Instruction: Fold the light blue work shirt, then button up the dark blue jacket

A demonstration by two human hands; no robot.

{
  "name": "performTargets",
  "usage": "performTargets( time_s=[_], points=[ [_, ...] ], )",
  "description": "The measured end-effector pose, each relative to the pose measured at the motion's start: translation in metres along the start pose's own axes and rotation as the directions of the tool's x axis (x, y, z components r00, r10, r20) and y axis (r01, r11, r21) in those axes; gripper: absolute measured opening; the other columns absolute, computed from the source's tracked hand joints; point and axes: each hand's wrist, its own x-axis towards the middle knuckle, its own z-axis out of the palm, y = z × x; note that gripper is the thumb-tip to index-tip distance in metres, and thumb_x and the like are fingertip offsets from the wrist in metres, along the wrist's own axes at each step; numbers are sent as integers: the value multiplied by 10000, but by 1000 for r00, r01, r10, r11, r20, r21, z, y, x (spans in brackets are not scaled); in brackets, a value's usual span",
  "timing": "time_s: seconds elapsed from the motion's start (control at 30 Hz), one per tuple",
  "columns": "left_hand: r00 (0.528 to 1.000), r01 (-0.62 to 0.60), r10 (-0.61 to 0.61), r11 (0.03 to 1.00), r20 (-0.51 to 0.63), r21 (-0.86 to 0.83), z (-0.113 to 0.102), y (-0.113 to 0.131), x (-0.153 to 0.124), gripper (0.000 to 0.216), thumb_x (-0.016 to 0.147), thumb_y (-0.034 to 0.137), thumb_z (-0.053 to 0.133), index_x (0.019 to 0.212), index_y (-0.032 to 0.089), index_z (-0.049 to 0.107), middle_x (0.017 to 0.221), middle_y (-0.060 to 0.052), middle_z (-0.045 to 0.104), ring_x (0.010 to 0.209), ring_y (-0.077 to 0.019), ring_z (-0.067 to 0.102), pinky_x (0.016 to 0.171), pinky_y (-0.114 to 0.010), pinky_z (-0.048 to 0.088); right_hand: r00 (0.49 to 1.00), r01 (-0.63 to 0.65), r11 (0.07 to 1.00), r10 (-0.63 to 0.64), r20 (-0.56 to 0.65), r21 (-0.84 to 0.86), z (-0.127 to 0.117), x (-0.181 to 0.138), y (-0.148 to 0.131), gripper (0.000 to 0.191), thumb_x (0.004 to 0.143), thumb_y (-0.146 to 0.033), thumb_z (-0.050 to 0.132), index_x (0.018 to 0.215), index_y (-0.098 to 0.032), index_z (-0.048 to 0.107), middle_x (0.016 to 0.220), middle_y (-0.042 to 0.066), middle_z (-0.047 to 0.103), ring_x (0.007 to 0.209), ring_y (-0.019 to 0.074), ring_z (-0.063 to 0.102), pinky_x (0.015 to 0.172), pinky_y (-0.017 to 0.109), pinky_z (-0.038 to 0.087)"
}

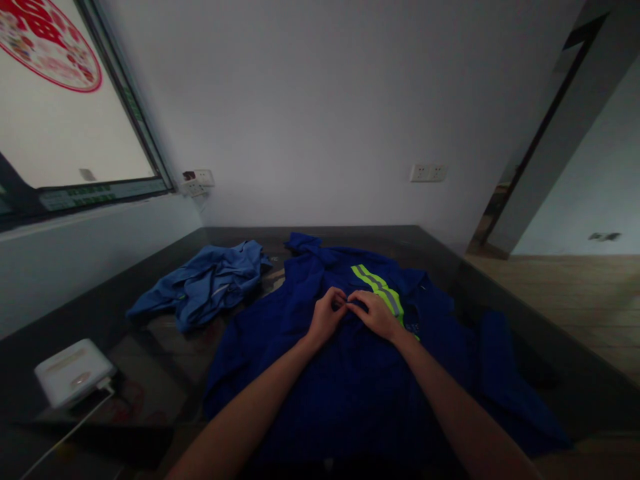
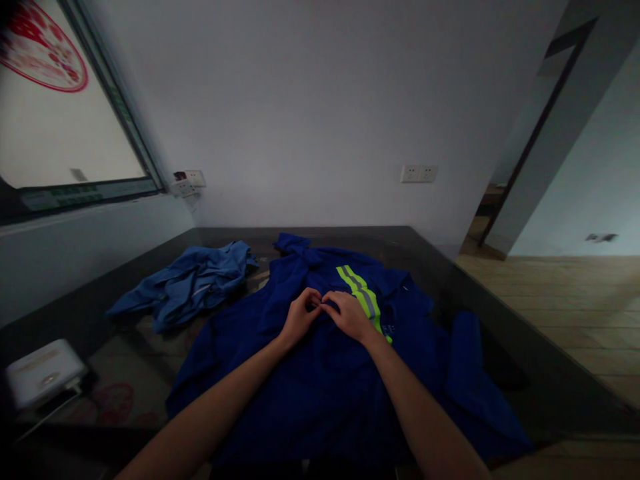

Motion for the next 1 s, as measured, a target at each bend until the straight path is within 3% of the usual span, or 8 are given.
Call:
performTargets(
  time_s=[0.13, 0.23, 0.37, 0.5, 0.67, 0.87, 1.0],
  points=[
    [995, -92, 89, 991, 43, 94, -6, 7, 3, 179, 775, 141, 583, 948, 177, 556, 771, 19, 595, 733, -122, 575, 720, -240, 452, 990, -88, 995, 93, -111, 49, -5, 3, 3, 162, 880, -333, 508, 853, -211, 612, 836, 32, 677, 788, 187, 623, 719, 284, 442],
    [988, -152, 154, 974, 5, 168, -17, 13, 8, 219, 792, 101, 534, 996, 176, 560, 883, -21, 608, 828, -141, 580, 791, -271, 458, 957, -181, 981, 191, -220, 65, -9, 4, 9, 191, 857, -372, 522, 822, -209, 615, 791, 32, 675, 737, 189, 617, 681, 279, 433],
    [978, -166, 194, 948, -80, 273, -38, 13, 18, 199, 836, 100, 469, 992, 179, 565, 954, -48, 606, 885, -155, 577, 812, -289, 463, 912, -258, 961, 277, -303, 103, -14, 5, 16, 236, 821, -413, 553, 745, -199, 615, 735, 34, 667, 707, 198, 611, 670, 283, 428],
    [980, -139, 183, 911, -78, 389, -58, 6, 26, 165, 842, 114, 466, 927, 188, 587, 922, -38, 617, 862, -163, 586, 798, -296, 469, 880, -292, 948, 319, -350, 130, -20, 5, 22, 275, 783, -447, 595, 699, -187, 624, 704, 35, 666, 689, 202, 617, 661, 282, 429],
    [995, -65, 19, 876, 100, 478, -72, 3, 28, 148, 835, 151, 500, 924, 188, 612, 909, -43, 661, 855, -191, 618, 792, -314, 477, 844, -340, 936, 348, -409, 94, -27, 4, 33, 279, 776, -447, 592, 683, -188, 637, 704, 40, 680, 716, 215, 639, 687, 291, 440],
    [939, -169, -3, 867, 344, 469, -75, 9, 21, 195, 872, 276, 513, 1017, 202, 618, 1038, -63, 666, 967, -210, 615, 878, -334, 458, 783, -466, 885, 413, -465, 2, -42, -2, 52, 263, 789, -428, 575, 681, -197, 638, 760, 62, 703, 806, 238, 655, 724, 306, 453],
    [950, -166, 0, 849, 314, 501, -60, 1, 16, 206, 849, 310, 565, 1025, 208, 603, 1035, -58, 660, 971, -210, 611, 867, -329, 461, 773, -588, 798, 504, -386, -135, -49, -9, 61, 174, 803, -368, 589, 750, -213, 649, 828, 61, 706, 855, 245, 650, 706, 307, 445]
  ],
)
